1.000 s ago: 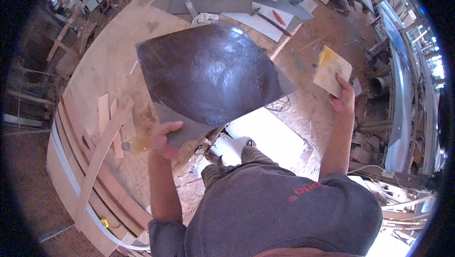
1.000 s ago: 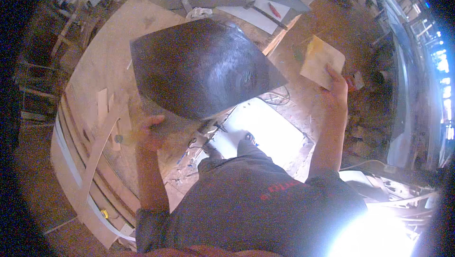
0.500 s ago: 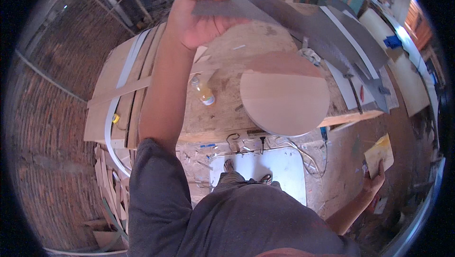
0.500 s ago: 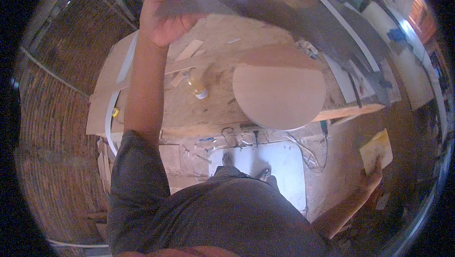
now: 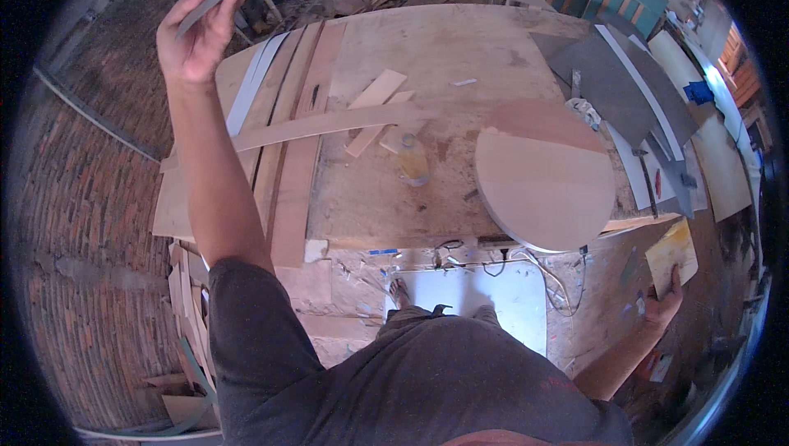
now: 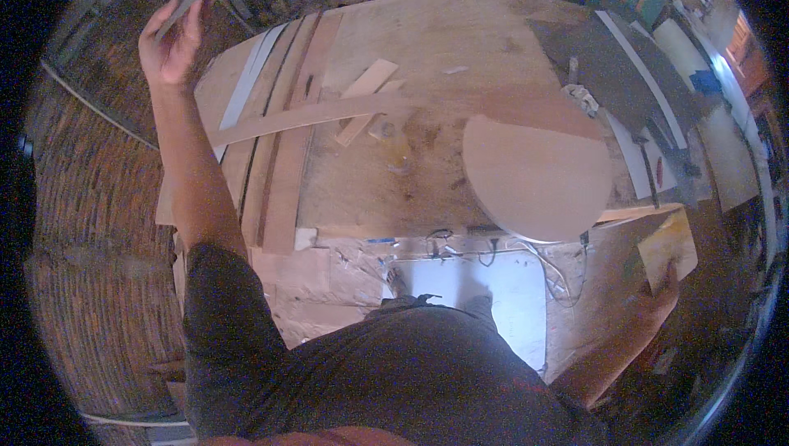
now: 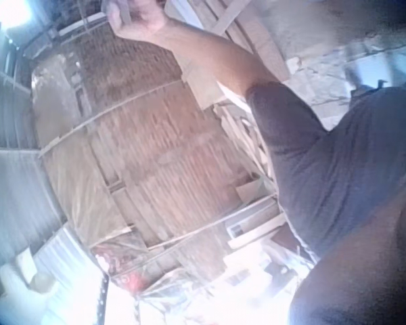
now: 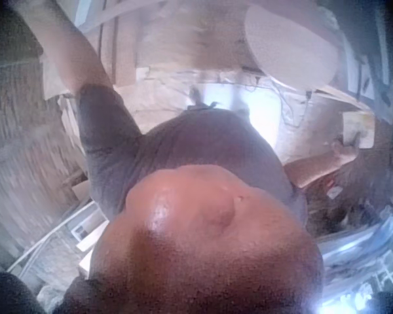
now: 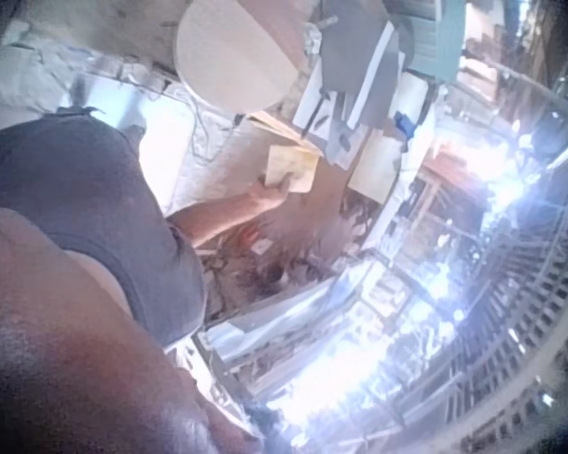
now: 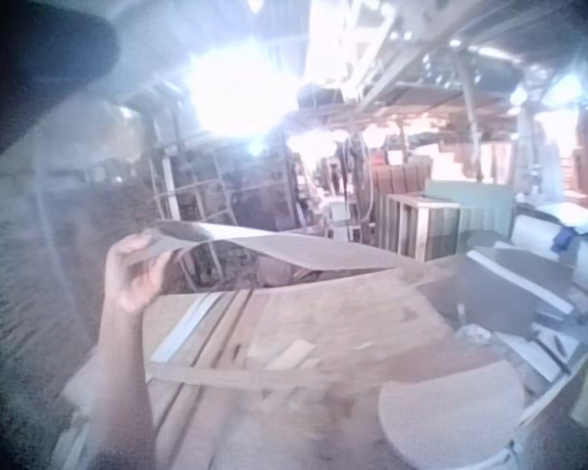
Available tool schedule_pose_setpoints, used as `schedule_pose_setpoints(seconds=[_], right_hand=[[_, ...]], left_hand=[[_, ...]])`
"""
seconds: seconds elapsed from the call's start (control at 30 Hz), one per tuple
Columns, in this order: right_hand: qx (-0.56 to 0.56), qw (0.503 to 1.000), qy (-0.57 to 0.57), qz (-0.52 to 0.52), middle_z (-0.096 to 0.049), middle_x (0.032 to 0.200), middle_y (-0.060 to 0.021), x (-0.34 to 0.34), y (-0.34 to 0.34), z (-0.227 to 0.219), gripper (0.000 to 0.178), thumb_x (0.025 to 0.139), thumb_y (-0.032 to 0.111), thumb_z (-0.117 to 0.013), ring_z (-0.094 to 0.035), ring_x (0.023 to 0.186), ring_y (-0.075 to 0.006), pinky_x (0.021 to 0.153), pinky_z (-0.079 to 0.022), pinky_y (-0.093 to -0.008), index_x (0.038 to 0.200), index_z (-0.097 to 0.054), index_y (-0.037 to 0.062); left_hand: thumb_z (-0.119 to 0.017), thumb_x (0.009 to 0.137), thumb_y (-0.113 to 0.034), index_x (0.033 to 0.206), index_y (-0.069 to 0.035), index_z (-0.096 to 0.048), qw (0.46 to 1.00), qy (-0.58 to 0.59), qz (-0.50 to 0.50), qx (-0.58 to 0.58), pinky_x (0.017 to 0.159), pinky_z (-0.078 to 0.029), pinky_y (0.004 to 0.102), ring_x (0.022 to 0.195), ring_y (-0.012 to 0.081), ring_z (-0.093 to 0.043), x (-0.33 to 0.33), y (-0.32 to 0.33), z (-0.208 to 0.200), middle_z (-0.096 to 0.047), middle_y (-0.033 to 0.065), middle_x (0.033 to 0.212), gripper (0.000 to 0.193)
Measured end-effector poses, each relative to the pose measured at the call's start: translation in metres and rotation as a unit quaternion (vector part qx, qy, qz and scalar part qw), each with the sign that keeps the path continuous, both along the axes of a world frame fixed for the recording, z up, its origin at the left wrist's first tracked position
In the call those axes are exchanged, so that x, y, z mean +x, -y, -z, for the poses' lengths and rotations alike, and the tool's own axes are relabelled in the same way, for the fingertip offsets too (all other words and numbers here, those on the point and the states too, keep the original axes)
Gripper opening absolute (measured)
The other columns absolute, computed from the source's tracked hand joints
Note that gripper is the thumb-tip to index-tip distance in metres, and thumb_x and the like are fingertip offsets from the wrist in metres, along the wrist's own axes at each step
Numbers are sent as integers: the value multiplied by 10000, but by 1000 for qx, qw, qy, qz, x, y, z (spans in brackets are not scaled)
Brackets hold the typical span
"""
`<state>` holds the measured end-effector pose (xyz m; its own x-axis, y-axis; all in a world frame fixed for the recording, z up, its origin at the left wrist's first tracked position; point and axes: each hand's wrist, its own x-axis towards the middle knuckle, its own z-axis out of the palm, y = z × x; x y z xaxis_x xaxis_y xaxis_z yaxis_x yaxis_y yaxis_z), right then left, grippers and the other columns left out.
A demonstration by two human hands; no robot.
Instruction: The person applies a liquid finish to a dark rectangular board and a light circular board using a sponge. They pour the finish from a bottle onto each board and spread it evenly across the surface.
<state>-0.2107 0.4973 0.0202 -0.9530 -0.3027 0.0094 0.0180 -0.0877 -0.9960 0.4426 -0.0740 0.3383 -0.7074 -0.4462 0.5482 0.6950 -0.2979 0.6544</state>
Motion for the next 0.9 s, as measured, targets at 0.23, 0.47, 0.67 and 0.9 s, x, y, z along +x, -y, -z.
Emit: schedule_pose_setpoints(seconds=[0.23, 0.47, 0.67, 0.9], right_hand=[[4, 996, 60, 68, -675, 1260, -101, 82, 50, -51, 378, 987, 225, -670, -655, 1137, -269, 925, -550, -450, 1315, -638, 39], [-115, 974, 126, 151, -718, 1139, -79, 142, 128, -98, 337, 942, 213, -736, -713, 999, -220, 855, -579, -355, 1224, -666, 43], [-132, 970, 171, 109, -723, 1123, -62, 147, 164, -55, 338, 935, 222, -746, -718, 955, -202, 751, -570, -332, 1223, -657, 69], [166, 978, -49, -117, -727, 1143, -90, 68, 191, 43, 320, 951, 186, -713, -722, 1011, -235, 867, -561, -367, 1219, -674, 16]], left_hand=[[-592, 946, 4, 1255, 173, -541, 906, -4, -373, 199, 1182, -429, 496, 1302, 408, -549, 175, 132, 144, -569, 313, 1345, 356], [-630, 964, -22, 1400, 148, -463, 822, 99, -528, 188, 1201, -388, 442, 1384, 340, -471, 266, 171, 387, -477, 252, 1494, 497], [-729, 923, -112, 1230, 105, -612, 738, 303, -600, 61, 930, -575, 357, 1142, 283, -602, 335, 144, 495, -620, 206, 1282, 395], [-711, 929, -159, 1120, 42, -673, 647, 316, -553, 419, 783, -563, 293, 908, 225, -632, 251, 33, 554, -666, 139, 1072, 279]])
